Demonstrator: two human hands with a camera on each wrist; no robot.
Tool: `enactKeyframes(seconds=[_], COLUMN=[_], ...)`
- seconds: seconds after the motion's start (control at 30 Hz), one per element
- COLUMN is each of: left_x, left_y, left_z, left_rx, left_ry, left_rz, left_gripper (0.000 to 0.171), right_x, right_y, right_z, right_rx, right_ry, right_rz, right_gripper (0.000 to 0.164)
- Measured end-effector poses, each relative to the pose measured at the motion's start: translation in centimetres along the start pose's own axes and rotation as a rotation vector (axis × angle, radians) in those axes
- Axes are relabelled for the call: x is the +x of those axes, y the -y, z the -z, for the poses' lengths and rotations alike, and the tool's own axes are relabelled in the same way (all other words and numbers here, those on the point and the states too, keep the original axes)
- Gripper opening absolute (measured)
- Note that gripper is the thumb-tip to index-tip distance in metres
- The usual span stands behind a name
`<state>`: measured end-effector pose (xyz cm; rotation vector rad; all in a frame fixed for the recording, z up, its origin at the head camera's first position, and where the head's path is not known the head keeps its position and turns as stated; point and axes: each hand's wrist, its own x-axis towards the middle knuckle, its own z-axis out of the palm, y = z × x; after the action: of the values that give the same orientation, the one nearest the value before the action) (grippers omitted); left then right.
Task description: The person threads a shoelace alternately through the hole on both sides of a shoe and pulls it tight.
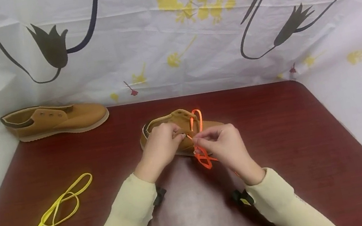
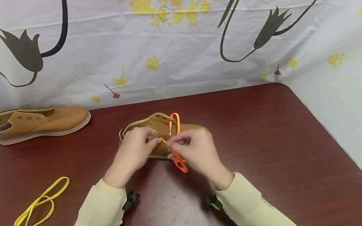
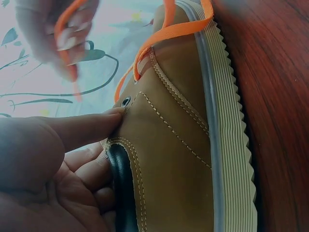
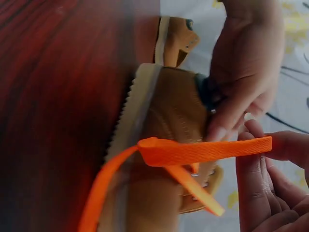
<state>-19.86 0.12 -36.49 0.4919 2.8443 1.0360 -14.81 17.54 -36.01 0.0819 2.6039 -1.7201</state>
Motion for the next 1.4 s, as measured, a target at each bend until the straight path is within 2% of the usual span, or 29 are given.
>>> enactKeyframes(seconds=[0.07,0.43,0.6,0.8,0.9,1.03,1.2,1.3,1.4], left_x=[0.0,-0.1,-0.1,0.0,0.3,1.2,3.0,4.0,4.9], left_y=[0.0,-0.2,-0.1,0.1,0.1,0.2,0.6,0.8,1.1], left_z=[0.0,0.1,0.1,0.1,0.4,1.5,2.8,3.2,3.5], left_rx=[0.000,-0.011,-0.010,-0.009,-0.016,-0.010,-0.071,-0.117,-0.101], left_ry=[-0.001,-0.003,-0.001,-0.003,0.015,0.117,0.329,0.433,0.495], left_rz=[0.001,0.009,0.009,-0.013,-0.036,-0.051,-0.006,0.032,0.000], left_gripper=[0.011,0.014,0.021,0.024,0.035,0.048,0.050,0.044,0.028], right_x=[0.2,1.2,1.7,2.1,2.3,2.2,2.0,2.1,2.2], right_y=[-0.5,-2.1,-2.4,-2.5,-2.6,-2.6,-2.7,-2.8,-2.9], right_z=[-0.2,-0.8,-1.2,-1.9,-2.1,-2.3,-2.4,-2.6,-2.7], right_rx=[-0.032,-0.030,-0.049,-0.010,-0.009,-0.027,-0.060,-0.063,-0.066], right_ry=[-0.011,-0.048,-0.055,-0.063,-0.072,-0.086,-0.096,-0.098,-0.103], right_rz=[0.001,-0.001,0.021,0.070,0.103,0.126,0.126,0.128,0.137], right_gripper=[0.010,0.010,0.009,0.009,0.009,0.010,0.008,0.008,0.008])
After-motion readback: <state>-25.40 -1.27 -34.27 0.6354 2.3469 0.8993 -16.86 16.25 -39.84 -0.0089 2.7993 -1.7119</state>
